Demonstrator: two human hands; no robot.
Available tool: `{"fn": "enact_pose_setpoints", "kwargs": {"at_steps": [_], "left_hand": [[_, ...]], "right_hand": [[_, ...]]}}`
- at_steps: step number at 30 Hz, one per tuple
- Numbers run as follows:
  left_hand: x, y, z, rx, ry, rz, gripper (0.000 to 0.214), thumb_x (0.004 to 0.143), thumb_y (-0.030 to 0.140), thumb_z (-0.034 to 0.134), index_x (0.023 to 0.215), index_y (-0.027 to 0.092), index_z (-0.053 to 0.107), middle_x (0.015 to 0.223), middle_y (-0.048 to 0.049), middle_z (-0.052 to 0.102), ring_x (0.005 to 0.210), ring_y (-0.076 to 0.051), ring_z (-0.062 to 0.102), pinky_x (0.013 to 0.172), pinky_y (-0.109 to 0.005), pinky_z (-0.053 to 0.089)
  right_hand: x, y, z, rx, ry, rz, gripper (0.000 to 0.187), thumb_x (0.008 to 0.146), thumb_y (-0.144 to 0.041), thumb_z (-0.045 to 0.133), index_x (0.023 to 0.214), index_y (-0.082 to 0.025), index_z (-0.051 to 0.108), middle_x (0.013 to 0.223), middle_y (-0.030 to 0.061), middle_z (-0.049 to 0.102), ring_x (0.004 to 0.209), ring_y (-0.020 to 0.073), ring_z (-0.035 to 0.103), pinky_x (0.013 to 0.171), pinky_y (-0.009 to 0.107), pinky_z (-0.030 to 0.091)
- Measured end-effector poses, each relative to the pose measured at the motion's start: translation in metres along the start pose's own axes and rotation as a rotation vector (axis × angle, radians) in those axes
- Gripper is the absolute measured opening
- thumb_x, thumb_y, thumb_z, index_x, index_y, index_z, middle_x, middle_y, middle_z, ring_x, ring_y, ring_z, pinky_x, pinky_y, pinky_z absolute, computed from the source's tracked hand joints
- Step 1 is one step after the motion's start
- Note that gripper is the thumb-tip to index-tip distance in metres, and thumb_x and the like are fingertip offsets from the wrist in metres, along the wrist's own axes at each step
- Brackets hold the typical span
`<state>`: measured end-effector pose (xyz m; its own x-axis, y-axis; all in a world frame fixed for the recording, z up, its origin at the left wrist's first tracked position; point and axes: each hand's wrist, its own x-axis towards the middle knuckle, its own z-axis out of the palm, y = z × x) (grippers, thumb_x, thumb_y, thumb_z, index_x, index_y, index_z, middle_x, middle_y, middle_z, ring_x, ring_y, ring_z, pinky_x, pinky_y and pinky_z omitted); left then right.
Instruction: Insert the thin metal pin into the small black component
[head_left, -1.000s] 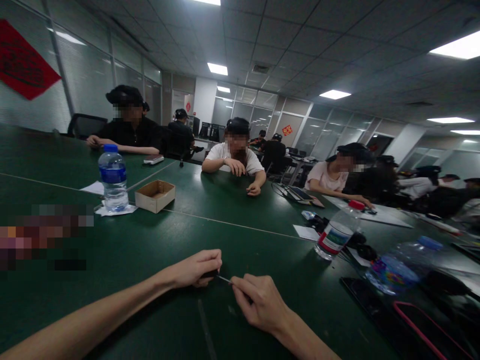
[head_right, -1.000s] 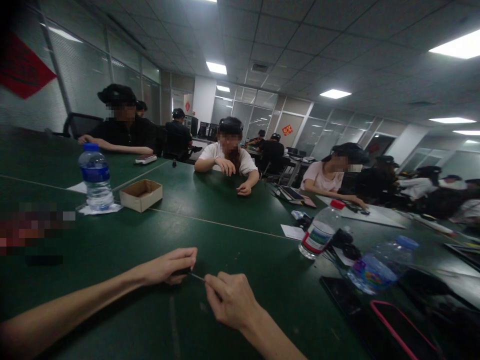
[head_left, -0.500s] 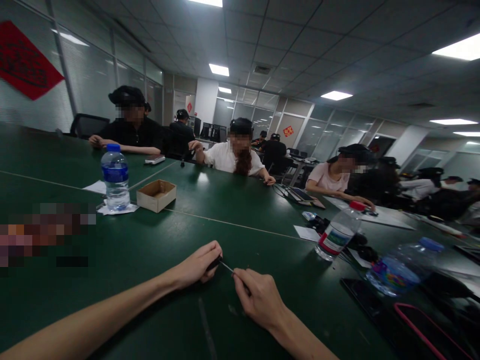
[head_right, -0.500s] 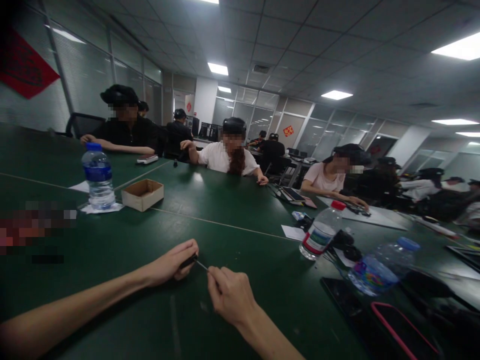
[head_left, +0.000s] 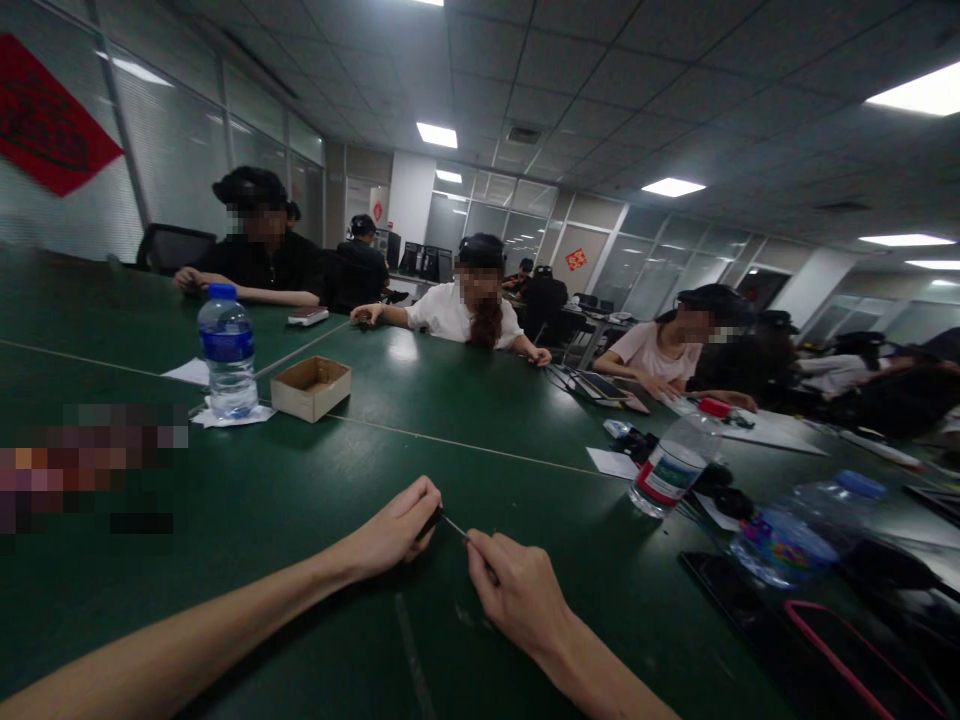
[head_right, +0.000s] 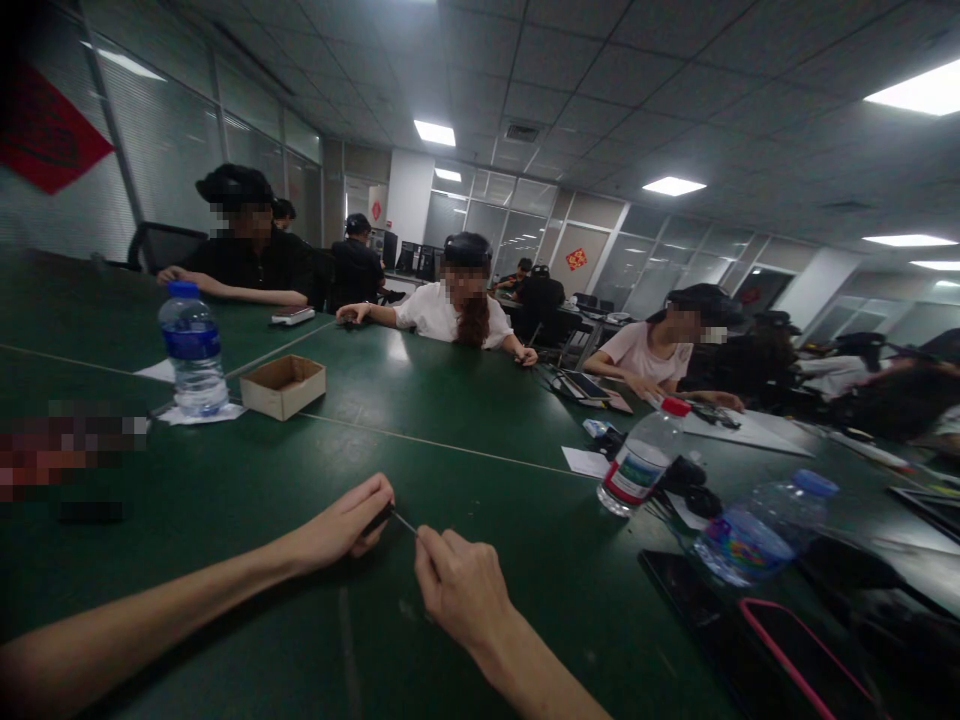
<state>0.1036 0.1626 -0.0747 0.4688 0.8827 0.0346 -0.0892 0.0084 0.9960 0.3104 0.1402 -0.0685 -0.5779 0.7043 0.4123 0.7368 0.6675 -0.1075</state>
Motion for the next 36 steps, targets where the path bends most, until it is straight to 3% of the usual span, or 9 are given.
{"fn": "enact_pose_setpoints", "kwargs": {"at_steps": [11, 26, 32, 36], "left_hand": [[0.003, -0.006, -0.004, 0.003, -0.022, -0.003, 0.038, 0.089, 0.058, 0.035, 0.088, 0.021, 0.036, 0.054, 0.0092, 0.034, 0.041, -0.006, 0.027, 0.040, -0.017, 0.021], [0.002, 0.004, -0.015, -0.115, -0.227, -0.084, 0.032, 0.089, 0.051, 0.045, 0.088, 0.019, 0.040, 0.054, 0.0083, 0.035, 0.042, -0.006, 0.030, 0.040, -0.016, 0.021], [0.005, -0.002, -0.010, -0.155, -0.123, -0.042, 0.035, 0.087, 0.054, 0.045, 0.086, 0.020, 0.039, 0.050, 0.0093, 0.033, 0.039, -0.006, 0.027, 0.039, -0.018, 0.019], [0.006, -0.001, -0.008, -0.153, -0.116, -0.065, 0.038, 0.085, 0.057, 0.047, 0.085, 0.020, 0.038, 0.049, 0.0100, 0.032, 0.038, -0.006, 0.027, 0.039, -0.017, 0.018]], "right_hand": [[-0.002, 0.001, 0.000, -0.030, -0.006, -0.029, 0.028, 0.095, -0.023, 0.038, 0.103, -0.015, 0.063, 0.071, 0.0027, 0.060, 0.054, 0.0076, 0.050, 0.050, 0.019, 0.031], [-0.002, 0.005, -0.001, 0.004, 0.002, -0.133, 0.028, 0.094, -0.023, 0.039, 0.104, -0.015, 0.064, 0.068, 0.0023, 0.059, 0.052, 0.0076, 0.049, 0.050, 0.020, 0.032], [-0.001, 0.001, -0.003, 0.004, 0.011, -0.079, 0.029, 0.094, -0.024, 0.038, 0.100, -0.014, 0.064, 0.071, 0.0038, 0.061, 0.054, 0.0085, 0.050, 0.052, 0.019, 0.034], [0.000, 0.000, -0.003, 0.008, 0.018, -0.057, 0.028, 0.094, -0.024, 0.037, 0.094, -0.015, 0.064, 0.069, 0.0028, 0.060, 0.054, 0.0081, 0.050, 0.053, 0.019, 0.034]]}}
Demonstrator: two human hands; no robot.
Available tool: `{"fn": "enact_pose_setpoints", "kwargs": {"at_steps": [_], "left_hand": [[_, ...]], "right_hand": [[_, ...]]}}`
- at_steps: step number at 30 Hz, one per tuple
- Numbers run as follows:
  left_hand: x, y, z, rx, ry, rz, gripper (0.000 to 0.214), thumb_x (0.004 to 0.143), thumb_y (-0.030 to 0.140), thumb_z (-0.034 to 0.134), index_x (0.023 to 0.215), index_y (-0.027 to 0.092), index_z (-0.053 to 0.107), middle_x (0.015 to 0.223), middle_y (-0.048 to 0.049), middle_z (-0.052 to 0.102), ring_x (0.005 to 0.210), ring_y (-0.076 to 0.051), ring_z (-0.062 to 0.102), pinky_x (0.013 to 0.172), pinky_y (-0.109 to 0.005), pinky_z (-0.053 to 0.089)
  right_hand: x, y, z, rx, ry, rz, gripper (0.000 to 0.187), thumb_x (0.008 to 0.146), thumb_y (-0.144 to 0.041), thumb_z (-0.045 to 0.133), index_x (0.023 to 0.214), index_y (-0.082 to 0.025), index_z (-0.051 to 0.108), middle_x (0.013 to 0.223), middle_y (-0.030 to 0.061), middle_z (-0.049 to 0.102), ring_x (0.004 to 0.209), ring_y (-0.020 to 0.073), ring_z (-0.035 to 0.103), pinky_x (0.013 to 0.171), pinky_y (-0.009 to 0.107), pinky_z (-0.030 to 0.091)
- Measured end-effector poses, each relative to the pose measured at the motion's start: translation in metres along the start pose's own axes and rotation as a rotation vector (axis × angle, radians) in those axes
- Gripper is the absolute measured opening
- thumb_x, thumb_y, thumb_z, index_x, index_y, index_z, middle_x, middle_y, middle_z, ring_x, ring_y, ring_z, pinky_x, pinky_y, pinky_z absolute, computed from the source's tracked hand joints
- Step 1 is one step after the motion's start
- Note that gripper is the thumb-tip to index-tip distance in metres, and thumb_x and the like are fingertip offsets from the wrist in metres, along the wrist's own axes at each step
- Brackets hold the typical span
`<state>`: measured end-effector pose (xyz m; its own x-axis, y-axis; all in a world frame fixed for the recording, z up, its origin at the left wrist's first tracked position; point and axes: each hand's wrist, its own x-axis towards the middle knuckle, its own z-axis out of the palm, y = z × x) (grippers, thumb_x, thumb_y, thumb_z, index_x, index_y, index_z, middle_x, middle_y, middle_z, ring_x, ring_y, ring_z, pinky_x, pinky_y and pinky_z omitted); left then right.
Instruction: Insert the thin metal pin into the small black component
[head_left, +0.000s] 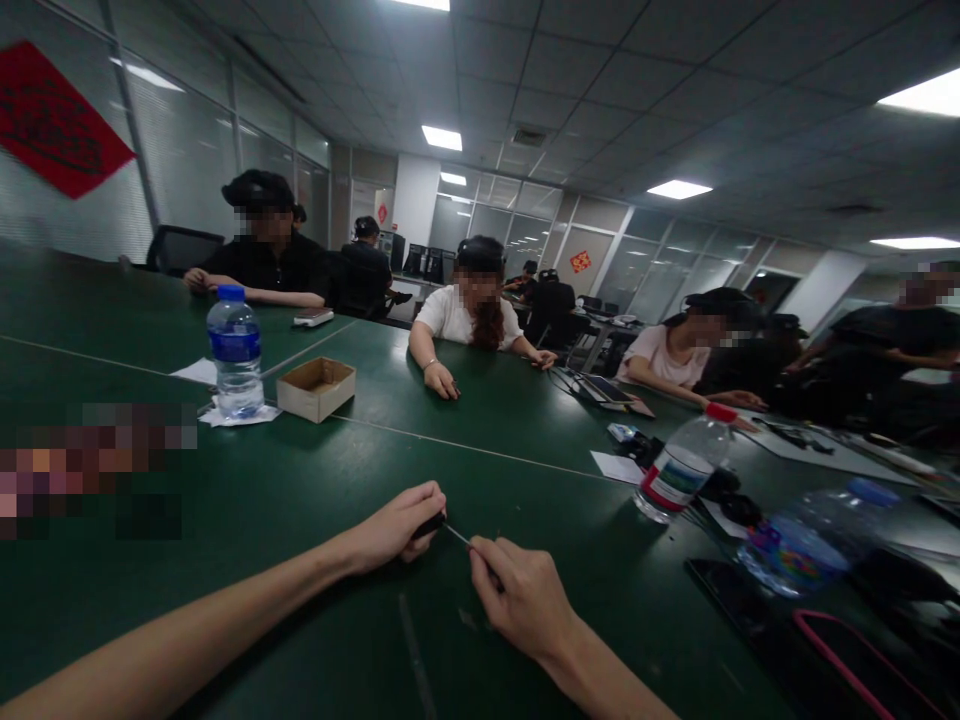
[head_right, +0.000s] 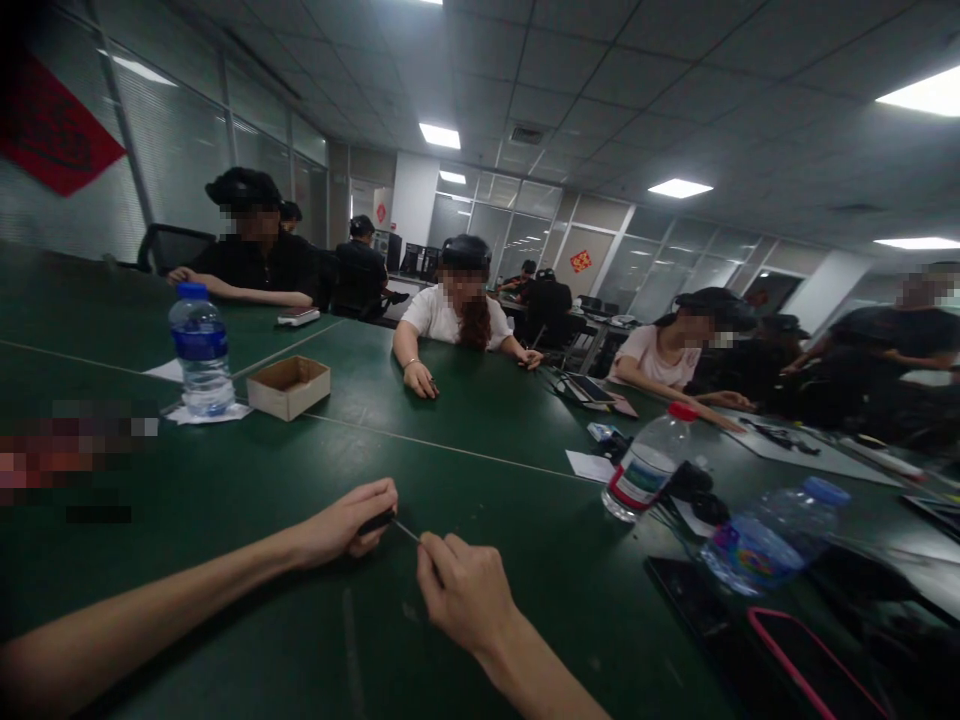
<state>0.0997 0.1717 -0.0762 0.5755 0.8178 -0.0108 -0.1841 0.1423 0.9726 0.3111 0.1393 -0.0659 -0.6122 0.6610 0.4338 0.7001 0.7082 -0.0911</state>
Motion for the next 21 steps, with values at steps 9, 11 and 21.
{"fn": "enact_pose_setpoints", "kwargs": {"at_steps": [9, 11, 21], "left_hand": [[0.005, -0.008, -0.005, -0.037, 0.027, -0.027, 0.038, 0.084, 0.057, 0.048, 0.085, 0.020, 0.039, 0.049, 0.0100, 0.032, 0.038, -0.006, 0.026, 0.039, -0.017, 0.019], [0.005, -0.009, -0.006, -0.061, 0.023, -0.017, 0.036, 0.085, 0.055, 0.049, 0.084, 0.020, 0.039, 0.049, 0.0099, 0.031, 0.038, -0.006, 0.026, 0.039, -0.017, 0.019], [0.007, -0.015, -0.008, -0.159, 0.081, -0.009, 0.035, 0.086, 0.054, 0.049, 0.086, 0.020, 0.040, 0.047, 0.0106, 0.028, 0.037, -0.005, 0.021, 0.036, -0.016, 0.017]], "right_hand": [[0.002, -0.005, -0.006, 0.024, -0.071, 0.119, 0.022, 0.089, -0.028, 0.043, 0.099, -0.017, 0.060, 0.075, 0.0017, 0.060, 0.057, 0.0092, 0.052, 0.053, 0.019, 0.035], [0.002, -0.006, -0.008, 0.023, -0.094, 0.125, 0.022, 0.087, -0.026, 0.044, 0.101, -0.016, 0.058, 0.079, 0.0024, 0.060, 0.059, 0.0099, 0.052, 0.054, 0.020, 0.035], [0.001, -0.006, -0.008, -0.072, -0.121, 0.084, 0.029, 0.096, -0.026, 0.038, 0.119, -0.018, 0.053, 0.088, 0.0050, 0.058, 0.067, 0.0110, 0.052, 0.058, 0.021, 0.036]]}}
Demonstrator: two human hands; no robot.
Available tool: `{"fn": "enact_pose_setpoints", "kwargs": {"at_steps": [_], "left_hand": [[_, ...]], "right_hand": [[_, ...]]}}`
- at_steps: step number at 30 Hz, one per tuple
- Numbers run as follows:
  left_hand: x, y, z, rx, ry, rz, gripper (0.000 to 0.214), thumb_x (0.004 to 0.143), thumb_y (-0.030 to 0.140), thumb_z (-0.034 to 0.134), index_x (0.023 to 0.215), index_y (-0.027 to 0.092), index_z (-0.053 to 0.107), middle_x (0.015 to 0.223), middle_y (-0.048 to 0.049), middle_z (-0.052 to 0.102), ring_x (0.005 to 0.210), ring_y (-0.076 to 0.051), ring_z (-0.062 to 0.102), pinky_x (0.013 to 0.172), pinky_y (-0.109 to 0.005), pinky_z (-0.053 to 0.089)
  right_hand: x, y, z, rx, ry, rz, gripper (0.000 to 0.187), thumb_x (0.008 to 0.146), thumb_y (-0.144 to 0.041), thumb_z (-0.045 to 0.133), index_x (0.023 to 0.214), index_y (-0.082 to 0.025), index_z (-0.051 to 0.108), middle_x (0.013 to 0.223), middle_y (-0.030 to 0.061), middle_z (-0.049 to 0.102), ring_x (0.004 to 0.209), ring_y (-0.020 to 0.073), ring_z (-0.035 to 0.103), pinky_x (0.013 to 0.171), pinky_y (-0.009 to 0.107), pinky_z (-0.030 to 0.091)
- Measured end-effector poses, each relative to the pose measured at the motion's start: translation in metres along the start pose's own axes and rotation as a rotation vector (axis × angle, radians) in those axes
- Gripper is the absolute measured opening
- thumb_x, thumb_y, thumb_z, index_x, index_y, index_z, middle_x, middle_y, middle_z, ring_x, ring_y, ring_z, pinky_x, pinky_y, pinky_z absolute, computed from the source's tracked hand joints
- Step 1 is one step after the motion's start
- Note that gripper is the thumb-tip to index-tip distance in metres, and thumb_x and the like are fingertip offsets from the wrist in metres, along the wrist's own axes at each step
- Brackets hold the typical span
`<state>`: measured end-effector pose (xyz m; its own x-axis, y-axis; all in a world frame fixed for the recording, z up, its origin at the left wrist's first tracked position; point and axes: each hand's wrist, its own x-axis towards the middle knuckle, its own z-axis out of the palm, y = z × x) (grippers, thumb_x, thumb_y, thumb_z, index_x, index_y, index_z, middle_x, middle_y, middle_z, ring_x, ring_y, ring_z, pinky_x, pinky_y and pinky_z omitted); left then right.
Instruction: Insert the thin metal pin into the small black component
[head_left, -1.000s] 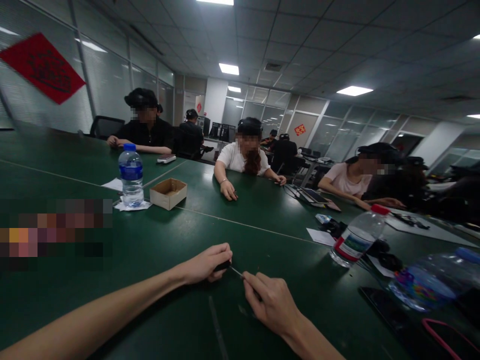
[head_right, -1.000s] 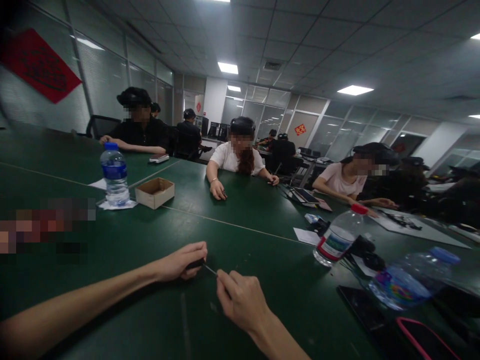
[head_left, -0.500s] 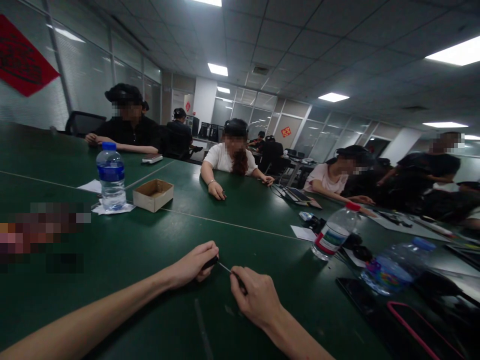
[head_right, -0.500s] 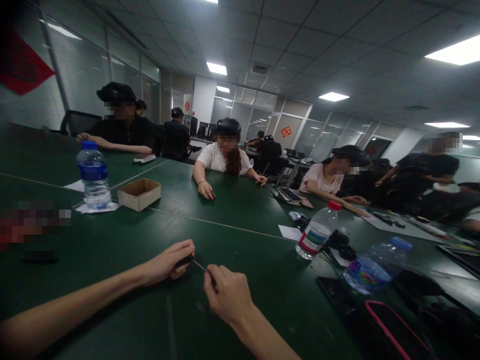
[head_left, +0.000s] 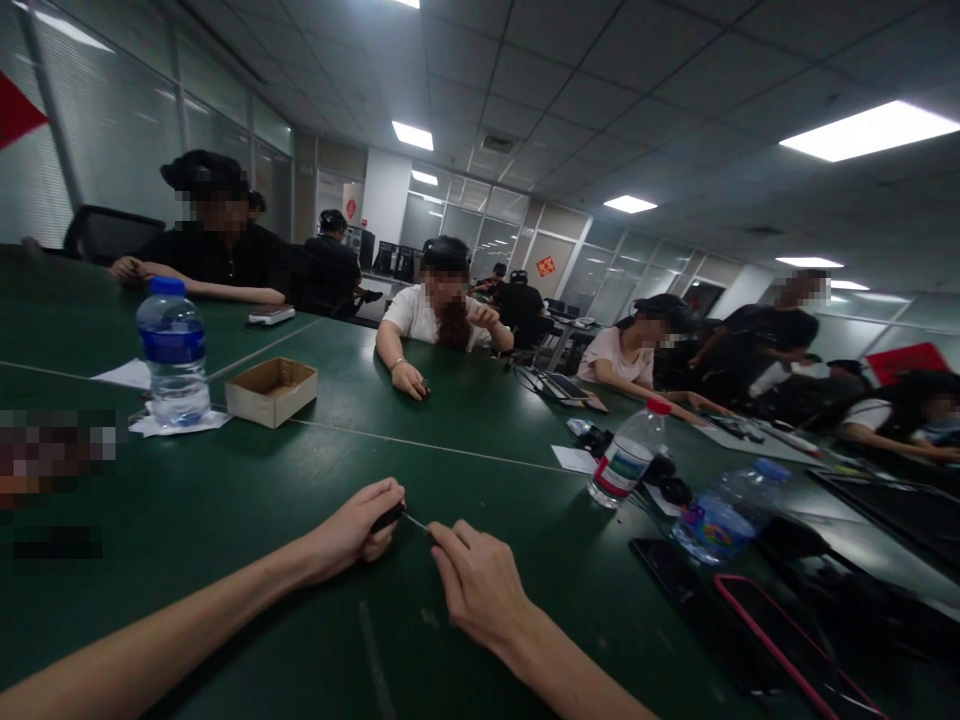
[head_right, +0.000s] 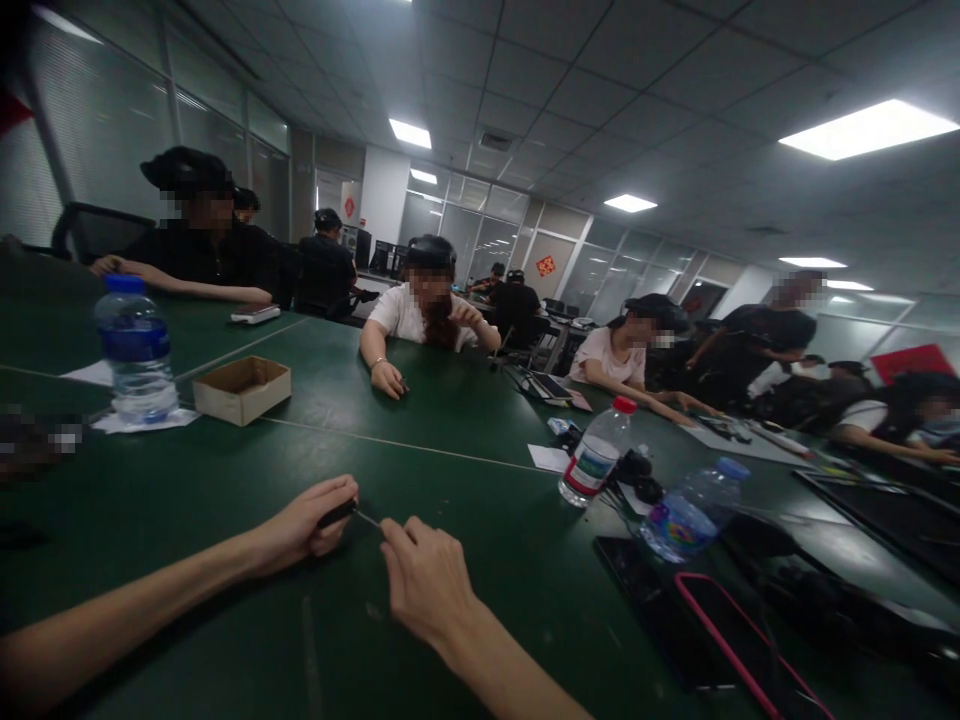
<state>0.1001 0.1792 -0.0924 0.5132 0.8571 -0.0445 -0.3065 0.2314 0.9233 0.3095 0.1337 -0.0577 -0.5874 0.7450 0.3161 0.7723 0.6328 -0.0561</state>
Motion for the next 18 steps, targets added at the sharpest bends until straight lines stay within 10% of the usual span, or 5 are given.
{"fn": "enact_pose_setpoints", "kwargs": {"at_steps": [18], "left_hand": [[-0.012, 0.000, 0.011, 0.370, 0.015, 0.066, 0.039, 0.088, 0.060, 0.038, 0.086, 0.021, 0.037, 0.054, 0.0088, 0.031, 0.044, -0.007, 0.027, 0.041, -0.017, 0.019]], "right_hand": [[-0.006, 0.001, 0.003, -0.002, -0.007, 0.026, 0.023, 0.093, -0.025, 0.039, 0.100, -0.018, 0.060, 0.076, 0.0015, 0.058, 0.056, 0.0080, 0.048, 0.050, 0.018, 0.031]]}}
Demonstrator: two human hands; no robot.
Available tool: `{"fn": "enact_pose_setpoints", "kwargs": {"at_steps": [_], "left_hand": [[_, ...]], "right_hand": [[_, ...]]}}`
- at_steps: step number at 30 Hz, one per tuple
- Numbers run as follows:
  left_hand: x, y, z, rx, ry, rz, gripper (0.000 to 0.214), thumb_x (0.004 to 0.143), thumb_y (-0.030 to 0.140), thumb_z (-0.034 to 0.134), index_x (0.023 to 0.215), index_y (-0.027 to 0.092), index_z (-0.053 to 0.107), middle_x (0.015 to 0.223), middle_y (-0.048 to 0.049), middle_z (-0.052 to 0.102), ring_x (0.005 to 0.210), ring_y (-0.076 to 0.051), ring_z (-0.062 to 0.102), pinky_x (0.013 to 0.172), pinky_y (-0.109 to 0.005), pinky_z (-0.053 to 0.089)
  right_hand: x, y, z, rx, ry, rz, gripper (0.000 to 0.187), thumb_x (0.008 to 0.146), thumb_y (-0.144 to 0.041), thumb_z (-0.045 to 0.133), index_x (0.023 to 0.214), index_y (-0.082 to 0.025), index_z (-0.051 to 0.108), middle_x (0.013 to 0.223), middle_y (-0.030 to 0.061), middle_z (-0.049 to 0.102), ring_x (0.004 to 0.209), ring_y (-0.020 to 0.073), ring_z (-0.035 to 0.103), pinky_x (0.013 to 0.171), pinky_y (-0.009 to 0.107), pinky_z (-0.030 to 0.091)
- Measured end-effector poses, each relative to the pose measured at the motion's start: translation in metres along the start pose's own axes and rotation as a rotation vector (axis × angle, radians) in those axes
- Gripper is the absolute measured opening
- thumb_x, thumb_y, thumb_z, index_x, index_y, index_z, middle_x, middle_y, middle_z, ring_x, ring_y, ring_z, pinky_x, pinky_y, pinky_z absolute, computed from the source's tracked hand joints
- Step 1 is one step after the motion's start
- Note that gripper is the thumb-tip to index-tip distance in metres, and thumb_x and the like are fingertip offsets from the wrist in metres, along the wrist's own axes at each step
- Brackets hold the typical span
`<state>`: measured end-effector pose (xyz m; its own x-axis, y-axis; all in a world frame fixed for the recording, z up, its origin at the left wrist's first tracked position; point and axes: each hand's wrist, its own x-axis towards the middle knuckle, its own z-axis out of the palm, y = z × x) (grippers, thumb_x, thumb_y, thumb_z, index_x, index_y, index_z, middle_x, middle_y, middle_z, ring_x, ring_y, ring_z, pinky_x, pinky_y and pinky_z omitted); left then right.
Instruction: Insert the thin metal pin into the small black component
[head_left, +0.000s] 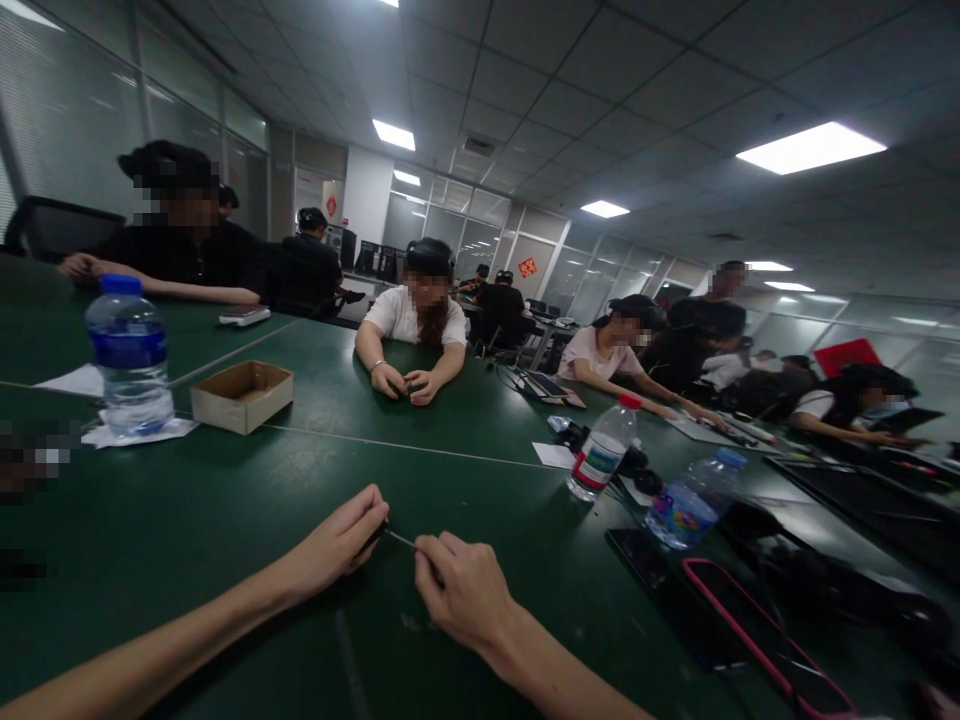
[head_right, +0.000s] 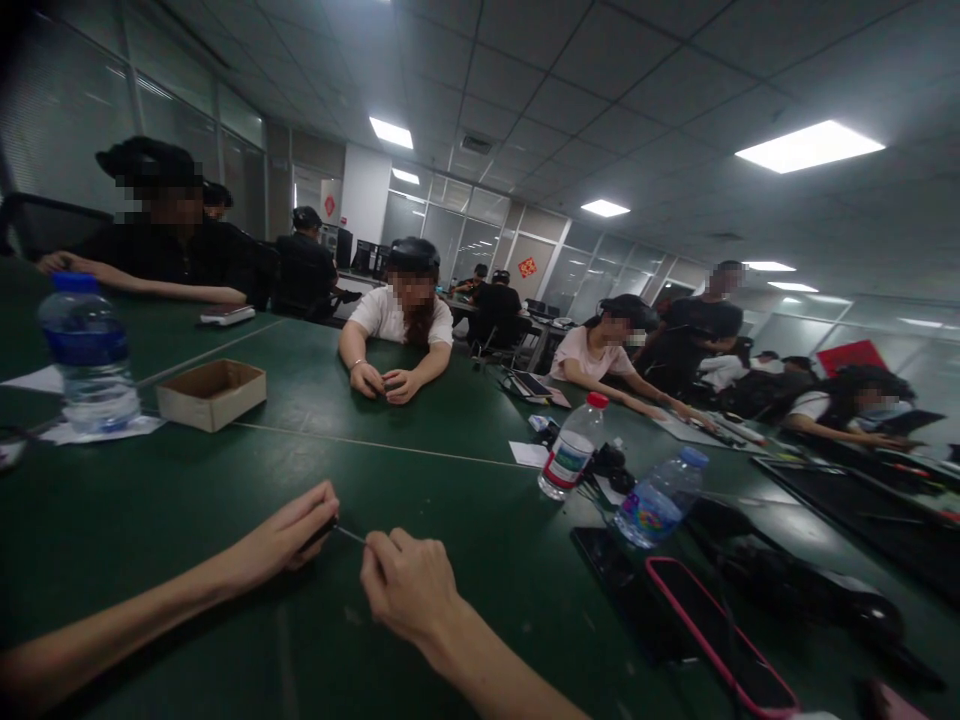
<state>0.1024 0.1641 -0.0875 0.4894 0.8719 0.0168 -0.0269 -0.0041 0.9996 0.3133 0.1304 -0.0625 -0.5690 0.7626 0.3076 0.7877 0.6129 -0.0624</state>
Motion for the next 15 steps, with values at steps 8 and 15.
{"fn": "enact_pose_setpoints", "kwargs": {"at_steps": [8, 15], "left_hand": [[-0.0004, 0.0030, 0.0000, 0.010, -0.008, -0.005, 0.039, 0.088, 0.059, 0.037, 0.086, 0.021, 0.038, 0.053, 0.0086, 0.033, 0.043, -0.007, 0.028, 0.041, -0.017, 0.021], [-0.0006, 0.0066, 0.0005, -0.001, 0.010, -0.006, 0.038, 0.088, 0.058, 0.039, 0.085, 0.020, 0.037, 0.053, 0.0084, 0.035, 0.043, -0.007, 0.028, 0.040, -0.017, 0.020]], "right_hand": [[0.0018, -0.0026, -0.0029, 0.025, 0.006, 0.043, 0.022, 0.094, -0.027, 0.040, 0.099, -0.019, 0.059, 0.079, 0.0016, 0.061, 0.057, 0.0083, 0.051, 0.051, 0.018, 0.035], [0.0025, -0.0015, -0.0004, 0.027, -0.004, 0.049, 0.024, 0.095, -0.029, 0.039, 0.098, -0.019, 0.059, 0.080, 0.0023, 0.062, 0.059, 0.0091, 0.053, 0.055, 0.019, 0.037]]}}
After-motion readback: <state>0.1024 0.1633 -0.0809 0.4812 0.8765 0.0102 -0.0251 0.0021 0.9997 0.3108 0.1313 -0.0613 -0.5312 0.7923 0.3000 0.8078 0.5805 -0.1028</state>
